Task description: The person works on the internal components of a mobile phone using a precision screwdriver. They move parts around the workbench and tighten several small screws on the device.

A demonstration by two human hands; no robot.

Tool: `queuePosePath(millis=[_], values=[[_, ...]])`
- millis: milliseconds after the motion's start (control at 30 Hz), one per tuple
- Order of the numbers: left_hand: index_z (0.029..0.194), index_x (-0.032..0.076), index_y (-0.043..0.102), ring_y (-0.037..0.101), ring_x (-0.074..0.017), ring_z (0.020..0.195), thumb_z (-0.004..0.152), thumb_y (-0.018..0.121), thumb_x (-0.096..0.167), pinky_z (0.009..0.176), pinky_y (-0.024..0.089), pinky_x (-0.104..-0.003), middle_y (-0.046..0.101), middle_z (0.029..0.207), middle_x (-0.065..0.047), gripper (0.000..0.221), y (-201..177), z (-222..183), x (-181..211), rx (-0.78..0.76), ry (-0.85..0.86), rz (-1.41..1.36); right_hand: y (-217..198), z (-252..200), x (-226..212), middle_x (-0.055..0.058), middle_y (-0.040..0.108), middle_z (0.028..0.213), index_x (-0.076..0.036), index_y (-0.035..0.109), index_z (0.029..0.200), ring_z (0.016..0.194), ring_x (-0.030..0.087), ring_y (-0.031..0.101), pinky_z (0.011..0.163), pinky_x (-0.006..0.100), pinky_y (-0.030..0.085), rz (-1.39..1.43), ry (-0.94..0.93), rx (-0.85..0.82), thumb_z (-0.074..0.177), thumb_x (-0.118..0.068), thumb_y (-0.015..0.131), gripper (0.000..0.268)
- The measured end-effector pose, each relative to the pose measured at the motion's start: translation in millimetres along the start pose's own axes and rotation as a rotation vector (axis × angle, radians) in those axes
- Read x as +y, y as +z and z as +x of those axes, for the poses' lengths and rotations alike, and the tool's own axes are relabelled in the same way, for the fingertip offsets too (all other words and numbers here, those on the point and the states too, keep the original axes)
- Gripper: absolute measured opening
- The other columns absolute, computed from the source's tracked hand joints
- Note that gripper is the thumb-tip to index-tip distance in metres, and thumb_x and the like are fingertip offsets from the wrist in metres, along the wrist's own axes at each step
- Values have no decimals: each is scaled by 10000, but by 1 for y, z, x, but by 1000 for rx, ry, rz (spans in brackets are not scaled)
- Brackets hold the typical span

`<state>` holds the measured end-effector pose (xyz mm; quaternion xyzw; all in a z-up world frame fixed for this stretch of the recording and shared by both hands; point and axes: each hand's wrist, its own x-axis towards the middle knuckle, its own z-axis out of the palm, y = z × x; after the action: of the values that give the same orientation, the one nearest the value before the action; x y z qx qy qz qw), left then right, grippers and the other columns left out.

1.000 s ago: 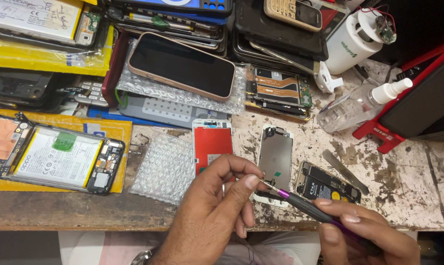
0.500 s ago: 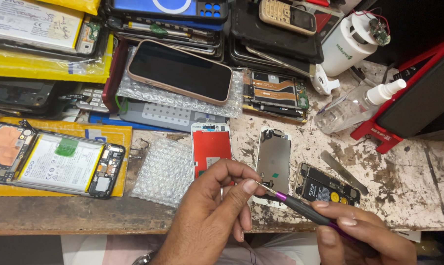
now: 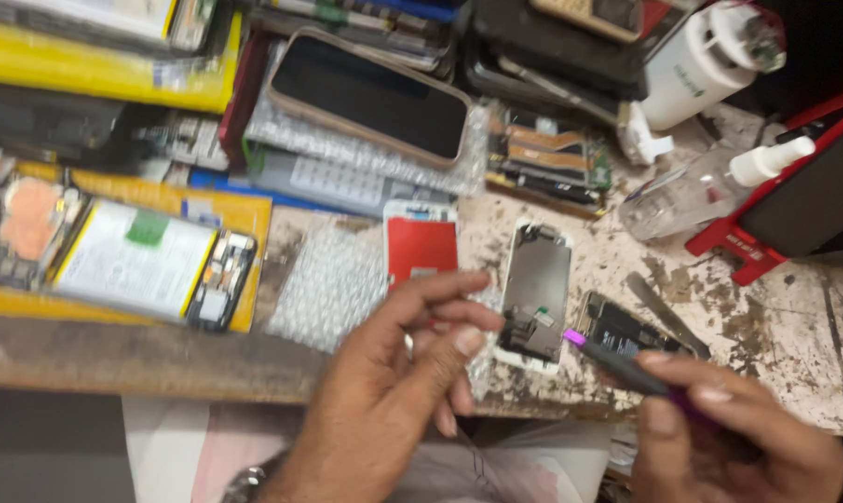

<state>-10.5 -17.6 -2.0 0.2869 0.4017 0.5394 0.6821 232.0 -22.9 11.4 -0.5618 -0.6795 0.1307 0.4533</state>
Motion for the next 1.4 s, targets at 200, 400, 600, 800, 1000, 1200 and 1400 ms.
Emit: queuePosePath(millis=[200,400,600,800,1000,1200,1400], values=[[1228,73,682,682,-62,797,969,716,147,651,569,-198,748,1051,-23,272,-41,-34,8,238,475,583,11,6,-13,265,643,1183,-13,376,1262,1095,310,741,992,338,673,147,15,-68,1057,72,604,318],[1134,115,715,654,-233,1088,914,764,194,964,461,-455,709,1136,-14,239,-64,-43,-6,106,832,1268,20,17,-33,290,647,1156,25,387,1174,1112,338,721,899,375,650,27,-17,-194,920,154,637,379],[1219,79,699,563,-317,1290,918,722,242,1082,393,-516,647,1344,-105,342,-69,-35,-18,15,939,1427,17,26,-44,242,673,1083,5,409,1149,1070,283,742,865,334,696,97,-129,-400,857,140,626,388],[1216,39,692,541,-340,1337,934,684,270,1119,373,-534,645,1363,-126,365,-73,-29,-22,4,909,1455,22,31,-47,221,716,1071,-33,483,1178,1051,279,754,882,382,643,45,-292,-675,825,134,691,443],[1198,19,695,540,-355,1331,941,670,274,1116,375,-542,648,1344,-148,363,-76,-28,-21,-22,905,1427,28,36,-50,189,730,1069,-50,476,1191,1051,256,782,905,384,664,-53,-373,-744,834,101,722,459],[1192,14,700,542,-356,1328,937,662,269,1122,377,-545,650,1338,-155,363,-77,-28,-20,-30,899,1414,31,37,-50,182,736,1073,-66,466,1197,1053,247,782,903,376,665,-66,-401,-753,837,88,729,472],[1197,17,696,541,-349,1328,941,660,270,1127,376,-544,651,1339,-154,362,-77,-28,-21,-29,904,1411,32,38,-49,182,732,1091,-70,463,1202,1067,248,780,889,373,672,-46,-402,-779,854,81,721,459]])
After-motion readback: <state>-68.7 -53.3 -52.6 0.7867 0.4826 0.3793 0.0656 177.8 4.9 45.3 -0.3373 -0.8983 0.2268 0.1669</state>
